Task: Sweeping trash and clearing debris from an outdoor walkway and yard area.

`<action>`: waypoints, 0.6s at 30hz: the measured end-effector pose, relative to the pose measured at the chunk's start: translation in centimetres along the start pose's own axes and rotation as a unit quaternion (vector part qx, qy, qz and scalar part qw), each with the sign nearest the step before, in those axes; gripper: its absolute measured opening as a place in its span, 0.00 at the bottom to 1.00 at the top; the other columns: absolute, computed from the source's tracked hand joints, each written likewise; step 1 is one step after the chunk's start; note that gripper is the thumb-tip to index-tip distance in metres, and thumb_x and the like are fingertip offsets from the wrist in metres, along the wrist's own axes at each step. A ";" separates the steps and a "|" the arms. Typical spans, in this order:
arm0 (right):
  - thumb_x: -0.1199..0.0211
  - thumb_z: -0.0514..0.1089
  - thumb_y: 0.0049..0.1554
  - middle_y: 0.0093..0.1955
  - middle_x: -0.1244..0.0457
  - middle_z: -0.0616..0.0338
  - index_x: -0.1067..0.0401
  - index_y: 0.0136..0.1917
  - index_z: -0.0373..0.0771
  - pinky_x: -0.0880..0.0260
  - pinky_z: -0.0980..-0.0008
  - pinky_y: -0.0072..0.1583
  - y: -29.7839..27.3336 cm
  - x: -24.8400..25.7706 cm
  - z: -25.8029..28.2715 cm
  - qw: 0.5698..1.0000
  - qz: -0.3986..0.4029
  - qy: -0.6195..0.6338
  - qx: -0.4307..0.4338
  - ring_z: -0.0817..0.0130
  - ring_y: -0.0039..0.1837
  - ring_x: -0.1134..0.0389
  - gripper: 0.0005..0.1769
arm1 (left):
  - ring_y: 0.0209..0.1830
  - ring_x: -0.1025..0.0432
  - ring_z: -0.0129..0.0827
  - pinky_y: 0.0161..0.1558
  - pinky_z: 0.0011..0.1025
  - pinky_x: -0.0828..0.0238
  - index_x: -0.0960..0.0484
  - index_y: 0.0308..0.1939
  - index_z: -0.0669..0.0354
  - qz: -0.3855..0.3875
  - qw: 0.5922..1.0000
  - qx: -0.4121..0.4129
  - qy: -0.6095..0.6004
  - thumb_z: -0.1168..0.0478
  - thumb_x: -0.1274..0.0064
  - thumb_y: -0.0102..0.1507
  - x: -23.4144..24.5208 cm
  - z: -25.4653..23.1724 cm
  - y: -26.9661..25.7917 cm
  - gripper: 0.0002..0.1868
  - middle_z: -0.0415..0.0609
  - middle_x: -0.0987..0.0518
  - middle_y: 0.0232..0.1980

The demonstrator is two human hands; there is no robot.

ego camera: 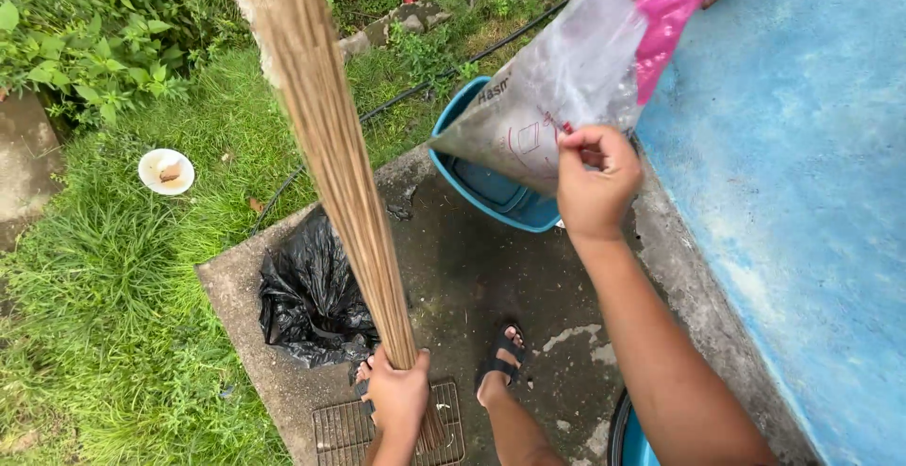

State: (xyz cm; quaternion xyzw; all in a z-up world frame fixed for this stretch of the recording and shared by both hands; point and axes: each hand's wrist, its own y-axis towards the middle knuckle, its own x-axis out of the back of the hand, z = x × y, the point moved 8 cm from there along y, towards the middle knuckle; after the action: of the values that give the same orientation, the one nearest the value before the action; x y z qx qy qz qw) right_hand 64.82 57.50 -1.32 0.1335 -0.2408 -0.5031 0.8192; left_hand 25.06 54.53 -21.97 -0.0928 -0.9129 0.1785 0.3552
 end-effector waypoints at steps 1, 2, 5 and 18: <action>0.31 0.29 0.60 0.41 0.34 0.67 0.27 0.43 0.36 0.34 0.83 0.46 -0.6 -0.3 -2.3 1.000 0.002 0.000 -0.002 0.85 0.41 0.35 0.08 | 0.34 0.24 0.43 0.40 0.38 0.28 0.20 0.40 0.66 0.000 1.000 0.002 0.001 0.60 0.34 0.50 0.1 -0.8 -0.3 0.19 0.57 0.18 0.33; 0.32 0.29 0.59 0.41 0.34 0.66 0.26 0.43 0.37 0.34 0.82 0.45 -1.1 -0.7 -4.9 1.000 0.000 -0.012 -0.016 0.83 0.41 0.35 0.07 | 0.33 0.22 0.41 0.41 0.36 0.26 0.20 0.43 0.65 0.021 0.998 0.054 -0.030 0.60 0.36 0.51 -0.3 -0.8 -0.5 0.19 0.56 0.16 0.33; 0.33 0.30 0.57 0.43 0.32 0.61 0.24 0.45 0.38 0.32 0.77 0.47 -2.7 -1.6 -12.7 0.996 0.014 -0.081 -0.030 0.76 0.42 0.33 0.05 | 0.32 0.19 0.39 0.42 0.35 0.24 0.20 0.46 0.64 0.045 0.991 0.094 -0.083 0.61 0.39 0.52 -1.3 -0.3 -1.1 0.19 0.54 0.14 0.34; 0.32 0.60 0.53 0.72 0.41 0.40 0.38 0.70 0.43 0.38 0.48 0.75 -22.2 1.9 -36.5 0.749 -0.075 -0.114 -0.648 0.47 0.73 0.37 0.37 | 0.31 0.18 0.40 0.41 0.35 0.23 0.20 0.47 0.61 0.050 0.979 0.196 -0.037 0.60 0.37 0.52 -2.6 3.2 -2.2 0.21 0.56 0.14 0.33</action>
State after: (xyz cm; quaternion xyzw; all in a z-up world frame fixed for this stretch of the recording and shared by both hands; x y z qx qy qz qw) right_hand 68.01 44.75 -42.01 -0.4700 0.0621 -0.6100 0.6349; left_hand 24.71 50.86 -24.89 -0.0606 -0.8669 0.3750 0.3228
